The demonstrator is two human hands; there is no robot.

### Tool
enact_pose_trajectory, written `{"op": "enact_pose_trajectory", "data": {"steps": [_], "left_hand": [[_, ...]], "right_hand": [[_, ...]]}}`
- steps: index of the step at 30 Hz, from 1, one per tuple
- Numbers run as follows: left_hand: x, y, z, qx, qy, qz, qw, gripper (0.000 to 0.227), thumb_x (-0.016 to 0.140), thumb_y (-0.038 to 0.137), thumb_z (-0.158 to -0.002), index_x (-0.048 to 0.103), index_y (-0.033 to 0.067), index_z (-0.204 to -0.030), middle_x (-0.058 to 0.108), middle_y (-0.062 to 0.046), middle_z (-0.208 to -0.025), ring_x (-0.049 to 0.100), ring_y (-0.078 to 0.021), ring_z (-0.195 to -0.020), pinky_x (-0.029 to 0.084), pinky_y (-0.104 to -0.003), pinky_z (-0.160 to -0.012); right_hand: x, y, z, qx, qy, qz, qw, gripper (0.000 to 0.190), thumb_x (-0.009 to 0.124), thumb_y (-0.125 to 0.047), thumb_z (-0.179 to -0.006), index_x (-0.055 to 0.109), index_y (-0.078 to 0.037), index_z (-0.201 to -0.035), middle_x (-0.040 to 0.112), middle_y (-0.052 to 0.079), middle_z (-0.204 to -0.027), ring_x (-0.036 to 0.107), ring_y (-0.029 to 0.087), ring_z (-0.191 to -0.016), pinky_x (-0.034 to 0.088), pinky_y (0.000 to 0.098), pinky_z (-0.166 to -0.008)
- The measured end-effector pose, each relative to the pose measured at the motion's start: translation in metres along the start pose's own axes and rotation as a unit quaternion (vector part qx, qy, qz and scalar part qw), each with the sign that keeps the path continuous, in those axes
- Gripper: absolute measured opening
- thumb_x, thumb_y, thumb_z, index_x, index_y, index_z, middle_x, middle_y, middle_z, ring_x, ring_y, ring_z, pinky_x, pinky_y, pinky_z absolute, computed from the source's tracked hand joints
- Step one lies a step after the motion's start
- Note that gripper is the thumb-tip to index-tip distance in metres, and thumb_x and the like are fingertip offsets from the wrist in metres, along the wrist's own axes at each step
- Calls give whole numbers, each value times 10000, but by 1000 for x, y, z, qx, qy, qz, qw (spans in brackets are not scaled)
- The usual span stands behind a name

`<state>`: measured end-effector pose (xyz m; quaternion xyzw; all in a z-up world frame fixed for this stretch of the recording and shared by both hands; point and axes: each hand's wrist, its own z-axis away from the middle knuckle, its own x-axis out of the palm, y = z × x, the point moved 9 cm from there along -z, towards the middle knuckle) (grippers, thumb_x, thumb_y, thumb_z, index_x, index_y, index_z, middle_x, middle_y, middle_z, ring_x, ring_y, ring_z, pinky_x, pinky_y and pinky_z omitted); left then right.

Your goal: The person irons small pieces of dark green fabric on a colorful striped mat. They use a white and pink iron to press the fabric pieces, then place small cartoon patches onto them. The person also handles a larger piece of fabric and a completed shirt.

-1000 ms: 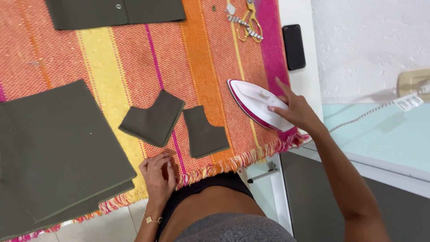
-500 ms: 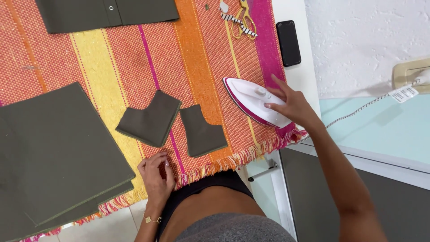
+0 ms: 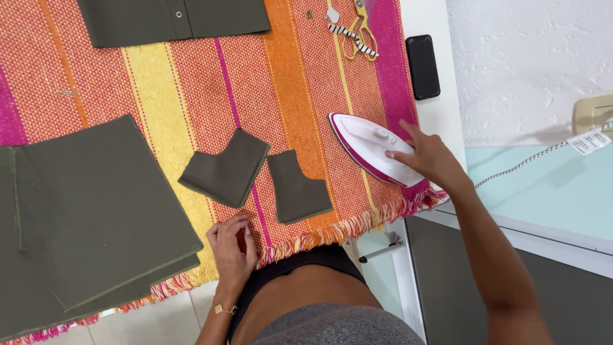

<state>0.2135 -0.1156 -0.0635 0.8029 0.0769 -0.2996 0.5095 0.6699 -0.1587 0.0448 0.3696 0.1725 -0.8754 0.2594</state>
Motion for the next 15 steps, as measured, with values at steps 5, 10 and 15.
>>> {"op": "enact_pose_trajectory", "data": {"steps": [5,10,15], "left_hand": [[-2,3,-1,5,3,1,1000,213,638,-23,-1017,606,55,-1212,739,-146,-1272,700,-252,-1121,382,-420,-1045],[1,3,-7,31,-1,11,999,199,620,-18,-1021,624,49,-1208,734,-150,-1266,701,-260,-1158,399,-421,-1009],[-21,6,-76,66,35,-37,997,314,743,42,-955,703,101,-1260,746,-61,-1239,718,-258,-1187,461,-434,-1022]], "right_hand": [[-1,-8,-10,-111,9,-33,993,1008,839,-344,-878,332,-254,-1744,713,195,-1426,648,383,-1373,548,450,-954],[13,-21,-15,-238,79,-16,968,741,826,-217,-915,530,-124,-1587,674,155,-1462,679,342,-1263,552,453,-998],[4,-10,-26,-362,199,-40,910,532,894,-148,-890,737,-85,-1395,759,166,-1155,757,384,-1109,613,467,-960]]}}
